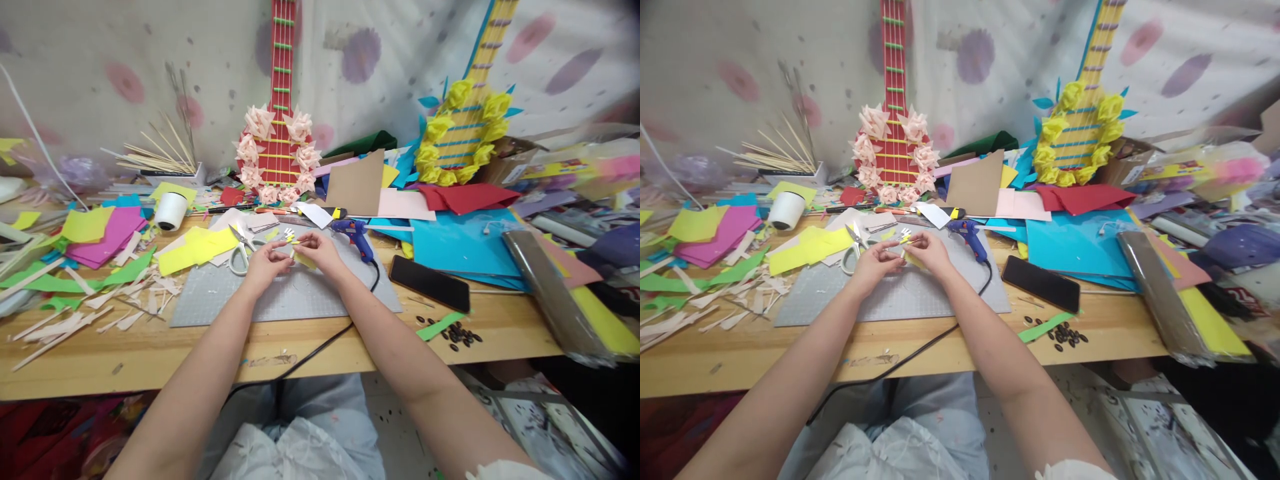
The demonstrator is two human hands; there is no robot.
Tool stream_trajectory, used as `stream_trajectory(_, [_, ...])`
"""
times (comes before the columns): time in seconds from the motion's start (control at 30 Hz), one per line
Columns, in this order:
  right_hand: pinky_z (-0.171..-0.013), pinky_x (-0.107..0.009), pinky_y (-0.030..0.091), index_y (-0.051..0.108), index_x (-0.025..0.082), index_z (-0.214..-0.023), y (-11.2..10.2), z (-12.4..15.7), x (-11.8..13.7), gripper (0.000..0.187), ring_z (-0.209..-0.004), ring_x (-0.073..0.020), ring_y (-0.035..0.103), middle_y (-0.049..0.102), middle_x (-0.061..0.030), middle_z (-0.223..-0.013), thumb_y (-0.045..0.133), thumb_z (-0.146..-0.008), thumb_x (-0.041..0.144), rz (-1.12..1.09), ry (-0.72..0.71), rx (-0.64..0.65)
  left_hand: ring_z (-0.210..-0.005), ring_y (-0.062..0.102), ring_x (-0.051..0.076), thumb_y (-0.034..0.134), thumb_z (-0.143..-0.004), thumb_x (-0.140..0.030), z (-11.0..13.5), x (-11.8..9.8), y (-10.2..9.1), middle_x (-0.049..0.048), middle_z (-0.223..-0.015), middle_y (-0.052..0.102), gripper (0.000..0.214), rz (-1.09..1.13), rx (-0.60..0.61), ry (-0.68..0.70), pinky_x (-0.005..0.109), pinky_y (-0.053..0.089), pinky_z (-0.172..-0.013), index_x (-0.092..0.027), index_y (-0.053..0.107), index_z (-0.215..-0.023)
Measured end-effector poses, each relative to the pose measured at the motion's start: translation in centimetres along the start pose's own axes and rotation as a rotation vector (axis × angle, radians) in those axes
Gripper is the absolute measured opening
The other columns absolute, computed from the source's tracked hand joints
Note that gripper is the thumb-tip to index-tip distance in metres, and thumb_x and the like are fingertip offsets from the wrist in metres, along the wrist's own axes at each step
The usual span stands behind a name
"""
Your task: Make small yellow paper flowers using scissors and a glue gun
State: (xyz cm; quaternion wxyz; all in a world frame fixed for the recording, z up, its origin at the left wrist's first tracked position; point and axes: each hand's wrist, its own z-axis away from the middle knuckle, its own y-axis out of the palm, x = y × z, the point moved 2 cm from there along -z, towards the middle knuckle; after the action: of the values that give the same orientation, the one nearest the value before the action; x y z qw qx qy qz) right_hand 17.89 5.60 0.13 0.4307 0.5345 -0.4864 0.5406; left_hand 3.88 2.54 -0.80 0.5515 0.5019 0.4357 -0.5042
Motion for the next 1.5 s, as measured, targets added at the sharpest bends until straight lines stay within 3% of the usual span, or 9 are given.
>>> stream_trajectory(0.2, [-0.055, -0.024, 0.043, 0.053, 0.019, -0.079, -0.18, 0.14, 0.08, 0.026, -0.057, -0.0108, 0.057, 0.06, 0.0034, -0.063, 0.067, -0.059, 0.026, -0.062, 0.031, 0.019, -0.073, 0.065, 0.02, 0.068, -0.062, -0.023, 0.2, -0.68, -0.07, 0.0072, -0.078, 0.067, 0.043, 0.049, 0.01, -0.041, 0.03, 0.053, -0.06, -0.014, 0.057, -0.102])
stream_trajectory(0.33, [-0.055, -0.023, 0.044, 0.052, 0.02, -0.08, -0.09, 0.18, 0.06, 0.028, -0.057, -0.0106, 0.058, 0.061, 0.004, -0.064, 0.068, -0.058, 0.027, -0.106, 0.037, 0.097, -0.069, 0.065, 0.017, 0.068, -0.063, -0.019, 0.12, -0.8, -0.34, 0.0067, -0.073, 0.067, 0.033, 0.136, -0.013, -0.111, 0.03, 0.054, -0.066, -0.011, 0.059, -0.095])
stream_trajectory(0.57, [-0.062, -0.024, 0.047, 0.053, 0.02, -0.078, 0.2, 0.24, 0.05, 0.027, -0.064, -0.0105, 0.059, 0.061, 0.0038, -0.068, 0.069, -0.058, 0.029, -0.13, -0.013, 0.133, -0.065, 0.064, 0.016, 0.073, -0.059, -0.016, 0.11, -0.78, -0.5, 0.0063, -0.069, 0.067, 0.036, 0.177, -0.003, -0.152, 0.028, 0.054, -0.061, -0.012, 0.062, -0.092])
stream_trajectory(0.83, [-0.052, -0.021, 0.044, 0.052, 0.019, -0.08, 0.46, 0.65, 0.56, 0.029, -0.059, -0.0088, 0.056, 0.059, 0.0035, -0.069, 0.069, -0.058, 0.029, -0.154, -0.011, 0.171, -0.07, 0.065, 0.018, 0.076, -0.055, -0.018, 0.05, -0.65, -0.64, 0.0078, -0.076, 0.068, 0.044, 0.161, 0.056, -0.153, 0.032, 0.053, -0.067, -0.012, 0.06, -0.095])
stream_trajectory(0.97, [-0.055, -0.022, 0.044, 0.051, 0.019, -0.082, 0.58, 0.62, 0.58, 0.03, -0.06, -0.0086, 0.055, 0.059, 0.0029, -0.071, 0.068, -0.059, 0.028, -0.162, -0.035, 0.201, -0.069, 0.065, 0.017, 0.076, -0.054, -0.019, 0.13, -0.76, -0.47, 0.0077, -0.076, 0.067, 0.043, 0.137, 0.047, -0.149, 0.033, 0.053, -0.069, -0.011, 0.06, -0.093])
stream_trajectory(1.23, [-0.077, -0.03, 0.047, 0.05, 0.021, -0.089, 0.0, 0.19, 0.84, 0.038, -0.086, -0.0143, 0.057, 0.061, -0.001, -0.089, 0.068, -0.056, 0.024, -0.095, -0.162, 0.089, -0.064, 0.063, 0.014, 0.077, -0.052, -0.018, -0.12, -0.39, -0.37, 0.0029, -0.069, 0.066, 0.043, 0.195, -0.079, -0.079, 0.031, 0.052, -0.063, -0.016, 0.048, -0.084])
stream_trajectory(1.5, [-0.076, -0.03, 0.047, 0.048, 0.022, -0.093, 0.35, 0.13, 0.53, 0.041, -0.083, -0.0142, 0.057, 0.059, -0.0008, -0.087, 0.068, -0.057, 0.026, -0.129, -0.17, 0.123, -0.057, 0.061, 0.011, 0.076, -0.05, -0.014, -0.04, -0.68, 0.03, -0.0032, -0.062, 0.062, 0.047, 0.254, -0.157, -0.05, 0.03, 0.052, -0.065, -0.018, 0.039, -0.078])
